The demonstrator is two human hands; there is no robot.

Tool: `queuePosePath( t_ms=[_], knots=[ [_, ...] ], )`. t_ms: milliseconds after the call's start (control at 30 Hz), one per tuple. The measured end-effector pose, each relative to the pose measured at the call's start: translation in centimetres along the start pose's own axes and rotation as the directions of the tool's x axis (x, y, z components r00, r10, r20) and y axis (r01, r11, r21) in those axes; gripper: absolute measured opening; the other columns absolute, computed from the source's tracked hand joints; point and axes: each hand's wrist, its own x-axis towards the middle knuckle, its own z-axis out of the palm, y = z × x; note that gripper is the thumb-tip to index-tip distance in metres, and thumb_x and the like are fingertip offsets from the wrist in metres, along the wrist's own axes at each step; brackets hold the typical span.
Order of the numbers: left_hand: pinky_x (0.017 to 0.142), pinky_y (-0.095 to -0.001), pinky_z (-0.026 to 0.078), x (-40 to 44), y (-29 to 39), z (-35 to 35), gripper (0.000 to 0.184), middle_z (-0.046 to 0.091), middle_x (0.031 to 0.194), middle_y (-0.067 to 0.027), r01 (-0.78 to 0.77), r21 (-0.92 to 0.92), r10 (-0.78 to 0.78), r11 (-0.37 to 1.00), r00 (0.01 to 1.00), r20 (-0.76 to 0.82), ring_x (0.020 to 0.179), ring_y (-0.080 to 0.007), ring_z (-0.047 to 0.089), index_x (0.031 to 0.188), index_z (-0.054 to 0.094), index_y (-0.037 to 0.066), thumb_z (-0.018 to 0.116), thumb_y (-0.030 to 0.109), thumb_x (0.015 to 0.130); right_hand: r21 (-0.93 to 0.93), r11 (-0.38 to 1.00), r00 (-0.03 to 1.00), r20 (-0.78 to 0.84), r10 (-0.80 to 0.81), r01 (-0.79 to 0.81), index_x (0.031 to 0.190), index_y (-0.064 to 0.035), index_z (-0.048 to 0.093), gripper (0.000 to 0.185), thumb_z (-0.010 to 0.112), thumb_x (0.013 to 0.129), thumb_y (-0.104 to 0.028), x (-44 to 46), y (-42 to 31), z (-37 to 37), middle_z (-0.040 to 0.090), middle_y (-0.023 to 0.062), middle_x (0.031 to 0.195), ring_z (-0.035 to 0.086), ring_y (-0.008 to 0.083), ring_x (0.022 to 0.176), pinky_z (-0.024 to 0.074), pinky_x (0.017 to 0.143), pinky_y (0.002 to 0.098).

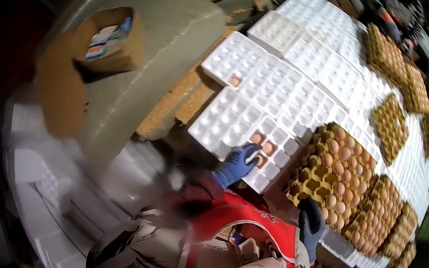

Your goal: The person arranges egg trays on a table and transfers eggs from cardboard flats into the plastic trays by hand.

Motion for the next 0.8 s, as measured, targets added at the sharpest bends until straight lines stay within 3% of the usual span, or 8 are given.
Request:
queuePosePath(
  t_ms=[67, 133, 300, 500, 567, 600, 700, 800],
  knots=[
    [0.09, -0.0394, 0.051, -1.6, 0.2, 0.4, 0.032, 0.068, 0.105, -0.02, -0.052, -0.108, 0.045, 0.993, 0.997, -0.066, 0.101, -0.0359, 0.066, 0.114, 0.065, 0.0, 0.068, 0.006, 0.083, -0.05, 0.998, 0.994, 0.111, -0.02, 0.025, 0.131, 0.0057, 0.056, 0.041, 0.062, 0.091, -0.003, 0.7, 3.1, 0.0, 0.066, 0.0137, 0.117, 0.062, 0.02, 0.108, 0.0464, 0.097, 0.0318],
    [0.092, -0.0432, 0.05, -3.0, 1.1, -1.7, 0.037, 0.064, 0.115, -0.02, -0.145, 0.185, 0.183, 0.972, 0.96, -0.21, 0.103, -0.038, 0.063, 0.12, 0.062, 0.001, 0.067, 0.016, 0.086, -0.195, 0.968, 0.941, 0.327, -0.086, 0.156, 0.13, 0.0055, 0.057, 0.039, 0.061, 0.094, -0.007, 2.8, 2.4, 2.1, 0.068, 0.013, 0.114, 0.063, 0.0189, 0.104, 0.0467, 0.095, 0.0314],
    [0.097, -0.0451, 0.048, -9.0, 6.5, -12.1, 0.053, 0.056, 0.129, -0.0152, 0.315, 0.515, 0.027, 0.797, 0.834, -0.551, 0.112, -0.0353, 0.058, 0.129, 0.058, 0.01, 0.071, 0.028, 0.082, -0.068, 0.995, 0.818, 0.575, -0.022, 0.074, 0.13, 0.0064, 0.056, 0.04, 0.06, 0.095, -0.011, 7.4, 0.2, 4.5, 0.067, 0.0132, 0.116, 0.064, 0.0198, 0.103, 0.0476, 0.094, 0.0321],
    [0.095, -0.0467, 0.046, -28.2, 2.0, -26.8, 0.061, 0.057, 0.129, -0.0149, 0.898, 0.318, -0.083, 0.303, 0.357, -0.93, 0.11, -0.0341, 0.057, 0.135, 0.052, 0.009, 0.068, 0.038, 0.083, -0.007, 0.998, 0.583, 0.811, 0.044, -0.065, 0.135, 0.0049, 0.054, 0.042, 0.06, 0.093, -0.002, 9.9, -1.3, 7.6, 0.064, 0.0131, 0.125, 0.062, 0.0188, 0.112, 0.0466, 0.098, 0.0305],
    [0.095, -0.0458, 0.048, -33.8, -0.1, -33.1, 0.064, 0.057, 0.129, -0.0233, 0.933, 0.356, 0.138, 0.06, 0.345, -0.928, 0.108, -0.0405, 0.06, 0.136, 0.05, 0.002, 0.072, 0.028, 0.082, -0.038, 0.999, 0.591, 0.806, 0.023, 0.013, 0.132, 0.0055, 0.056, 0.041, 0.062, 0.093, -0.001, 9.4, -1.4, 8.4, 0.063, 0.0144, 0.127, 0.061, 0.0198, 0.114, 0.0473, 0.098, 0.0307],
    [0.102, -0.0452, 0.044, -34.9, 0.8, -35.4, 0.068, 0.054, 0.135, -0.0232, 0.988, 0.154, -0.085, 0.014, 0.154, -0.984, 0.119, -0.0397, 0.055, 0.139, 0.047, 0.001, 0.073, 0.028, 0.082, -0.041, 0.997, 0.575, 0.818, -0.007, 0.07, 0.131, 0.0058, 0.057, 0.04, 0.062, 0.092, -0.001, 9.1, -1.6, 8.9, 0.064, 0.0147, 0.126, 0.062, 0.0202, 0.113, 0.0482, 0.097, 0.0312],
    [0.113, -0.0451, 0.034, -45.5, -9.0, -43.6, 0.087, 0.046, 0.146, -0.023, 0.858, 0.511, 0.187, 0.048, 0.495, -0.849, 0.132, -0.0407, 0.044, 0.153, 0.028, 0.005, 0.072, 0.031, 0.083, -0.138, 0.949, 0.574, 0.817, -0.053, 0.284, 0.13, 0.0044, 0.058, 0.04, 0.065, 0.092, -0.006, 8.0, -2.7, 9.8, 0.066, 0.0116, 0.122, 0.062, 0.0172, 0.109, 0.0483, 0.095, 0.03],
    [0.096, -0.0459, 0.045, -46.0, -9.9, -47.5, 0.08, 0.062, 0.123, -0.0223, 0.912, 0.409, -0.158, -0.038, 0.399, -0.903, 0.115, -0.0363, 0.058, 0.152, 0.034, 0.007, 0.07, 0.025, 0.083, -0.148, 0.924, 0.608, 0.787, -0.105, 0.352, 0.125, 0.0034, 0.061, 0.039, 0.067, 0.089, -0.011, 6.4, -4.1, 9.5, 0.067, 0.0163, 0.116, 0.065, 0.0212, 0.106, 0.0497, 0.092, 0.0313]
  ],
)
